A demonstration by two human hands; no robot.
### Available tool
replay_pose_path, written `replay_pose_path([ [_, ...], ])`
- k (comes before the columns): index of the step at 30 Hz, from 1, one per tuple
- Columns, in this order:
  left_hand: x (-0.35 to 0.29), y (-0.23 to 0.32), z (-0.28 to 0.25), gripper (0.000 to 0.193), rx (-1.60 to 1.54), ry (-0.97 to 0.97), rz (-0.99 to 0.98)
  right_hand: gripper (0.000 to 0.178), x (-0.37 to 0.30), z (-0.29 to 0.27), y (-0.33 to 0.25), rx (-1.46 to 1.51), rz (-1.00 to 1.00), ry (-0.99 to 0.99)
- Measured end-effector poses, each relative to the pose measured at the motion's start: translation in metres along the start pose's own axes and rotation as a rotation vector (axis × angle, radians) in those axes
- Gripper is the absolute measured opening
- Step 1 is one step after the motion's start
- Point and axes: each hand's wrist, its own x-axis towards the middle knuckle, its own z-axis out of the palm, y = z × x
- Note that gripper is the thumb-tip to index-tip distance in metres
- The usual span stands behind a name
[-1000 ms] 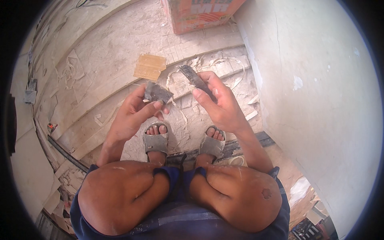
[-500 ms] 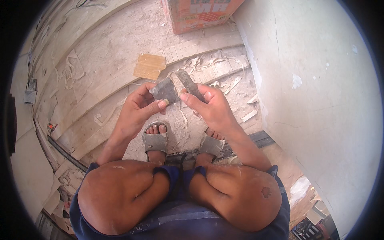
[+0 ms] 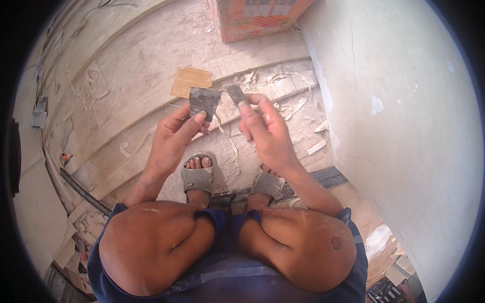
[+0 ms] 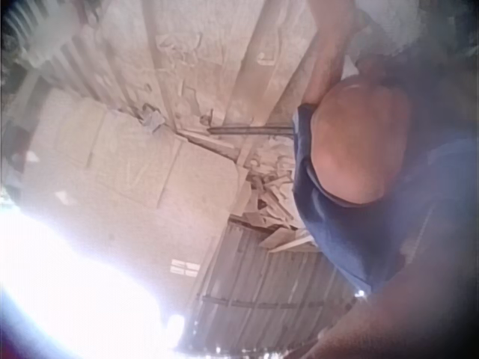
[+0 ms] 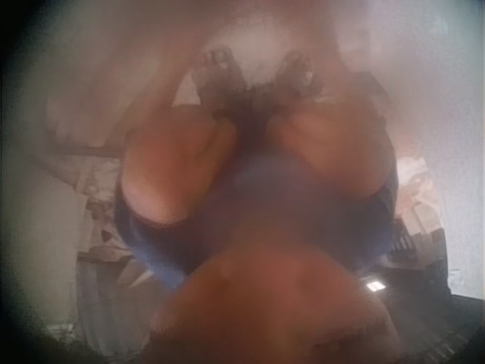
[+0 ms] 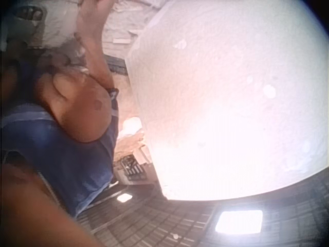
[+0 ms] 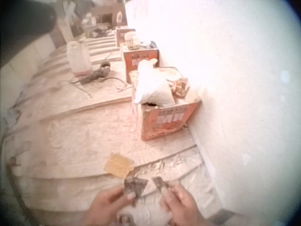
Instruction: The person applies a substance to a white wooden object using a small knife and scrapes small wooden blocks by hand.
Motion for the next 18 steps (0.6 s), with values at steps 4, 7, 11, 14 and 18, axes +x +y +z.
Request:
replay_pose_path([
  [4,0.000,0.000,-0.006,0.020,-0.010,0.022,0.040,0.028,0.001,-0.015,-0.004,-0.241,-0.118,-0.020],
  [7,0.001,-0.002,-0.007,0.021,-0.042,0.004,0.075,0.027,0.000,-0.013,-0.010,-0.433,-0.155,-0.039],
  [11,0.000,0.006,0.006,0.026,-0.195,-0.018,0.023,0.024,-0.004,-0.006,-0.011,-0.580,-0.236,0.005],
  [14,0.000,0.007,0.009,0.029,-0.224,-0.039,-0.009,0.027,-0.002,-0.006,-0.008,-0.572,-0.291,0.008],
  [18,0.000,0.008,0.008,0.028,-0.192,-0.052,-0.009,0.034,0.001,-0.008,-0.014,-0.640,-0.322,-0.031],
])
